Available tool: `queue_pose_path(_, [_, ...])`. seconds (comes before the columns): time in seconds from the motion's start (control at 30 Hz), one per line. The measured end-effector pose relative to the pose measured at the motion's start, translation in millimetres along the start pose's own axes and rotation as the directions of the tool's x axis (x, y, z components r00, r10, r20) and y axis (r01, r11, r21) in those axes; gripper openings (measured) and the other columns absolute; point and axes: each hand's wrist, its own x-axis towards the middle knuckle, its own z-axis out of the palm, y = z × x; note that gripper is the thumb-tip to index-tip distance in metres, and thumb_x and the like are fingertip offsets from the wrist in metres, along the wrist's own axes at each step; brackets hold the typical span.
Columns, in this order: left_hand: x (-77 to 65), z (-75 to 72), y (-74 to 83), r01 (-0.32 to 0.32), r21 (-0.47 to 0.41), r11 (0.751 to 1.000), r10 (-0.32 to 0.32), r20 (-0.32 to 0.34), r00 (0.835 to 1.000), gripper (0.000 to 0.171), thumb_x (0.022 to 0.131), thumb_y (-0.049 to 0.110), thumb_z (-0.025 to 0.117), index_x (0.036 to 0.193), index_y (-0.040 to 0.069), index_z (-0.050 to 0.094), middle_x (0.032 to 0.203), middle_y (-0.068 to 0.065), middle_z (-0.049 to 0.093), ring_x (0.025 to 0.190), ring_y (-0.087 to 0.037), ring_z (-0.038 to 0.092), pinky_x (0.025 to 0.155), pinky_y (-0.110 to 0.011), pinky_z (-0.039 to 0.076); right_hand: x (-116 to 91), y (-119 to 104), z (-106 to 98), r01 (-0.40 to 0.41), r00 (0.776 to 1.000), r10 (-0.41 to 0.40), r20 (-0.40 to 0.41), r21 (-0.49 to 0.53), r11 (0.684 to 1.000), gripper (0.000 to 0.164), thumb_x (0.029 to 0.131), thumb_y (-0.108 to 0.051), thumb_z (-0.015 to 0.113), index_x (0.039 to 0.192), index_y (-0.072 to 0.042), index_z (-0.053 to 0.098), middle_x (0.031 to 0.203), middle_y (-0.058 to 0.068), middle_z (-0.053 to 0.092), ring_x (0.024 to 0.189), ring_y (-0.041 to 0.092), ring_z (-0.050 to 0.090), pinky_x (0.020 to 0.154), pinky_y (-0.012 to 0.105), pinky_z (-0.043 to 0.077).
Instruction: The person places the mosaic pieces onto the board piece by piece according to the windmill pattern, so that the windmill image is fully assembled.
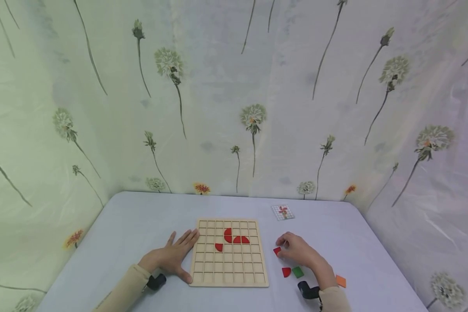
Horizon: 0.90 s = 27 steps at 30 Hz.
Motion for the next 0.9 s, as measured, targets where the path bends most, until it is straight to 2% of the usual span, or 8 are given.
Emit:
queue_pose_path(0.23, [-0.3, 0.4, -0.6, -0.002, 0.006, 1.000, 0.002, 0.000, 1.000, 0.134, 0.063, 0.073, 0.072, 0.156, 0.012, -0.001, 0.164, -0.004, -0.006, 0.151, -0.026, -0.005, 0.115, -0.063, -0.005, 1.9, 1.7, 2.4, 0.056, 0.998, -0.056, 0.007, -0.013, 0.998, 0.024, 0.073, -0.012, 0.081, 0.093, -0.016, 0.068, 0.087, -0.006, 0.060, 0.084, 0.013, 0.053, 0.075, 0.033, 0.048])
queue_pose_path(0.43, [-0.4, 0.5, -0.5, 0.001, 0.013, 1.000, -0.001, -0.001, 1.000, 0.134, 0.063, 0.074, 0.072, 0.156, 0.013, -0.002, 0.164, -0.005, -0.007, 0.151, -0.026, -0.005, 0.115, -0.063, -0.004, 1.2, -2.1, 4.9, 0.018, 1.000, -0.018, -0.008, -0.019, 1.000, 0.022, 0.073, -0.009, 0.081, 0.091, -0.013, 0.068, 0.083, -0.003, 0.058, 0.078, 0.014, 0.051, 0.070, 0.030, 0.045])
queue_pose_path(0.63, [-0.6, -0.2, -0.3, -0.007, 0.010, 1.000, 0.007, 0.001, 1.000, 0.134, 0.063, 0.074, 0.072, 0.156, 0.013, -0.002, 0.164, -0.006, -0.007, 0.151, -0.027, -0.005, 0.115, -0.064, -0.004, 0.2, -10.9, 6.6, -0.006, 1.000, 0.005, -0.030, -0.038, 0.999, 0.020, 0.077, -0.013, 0.080, 0.091, -0.010, 0.066, 0.079, 0.001, 0.055, 0.074, 0.015, 0.049, 0.064, 0.027, 0.043])
queue_pose_path(0.9, [-0.6, -0.4, 0.1, -0.006, 0.015, 1.000, 0.006, 0.009, 1.000, 0.134, 0.063, 0.074, 0.071, 0.156, 0.012, -0.002, 0.164, -0.006, -0.008, 0.151, -0.027, -0.005, 0.115, -0.064, -0.004, 1.5, -15.7, 12.1, 0.009, 0.996, -0.015, -0.082, -0.080, 0.997, 0.023, 0.078, -0.015, 0.076, 0.094, -0.007, 0.063, 0.081, 0.002, 0.053, 0.074, 0.015, 0.048, 0.063, 0.026, 0.043])
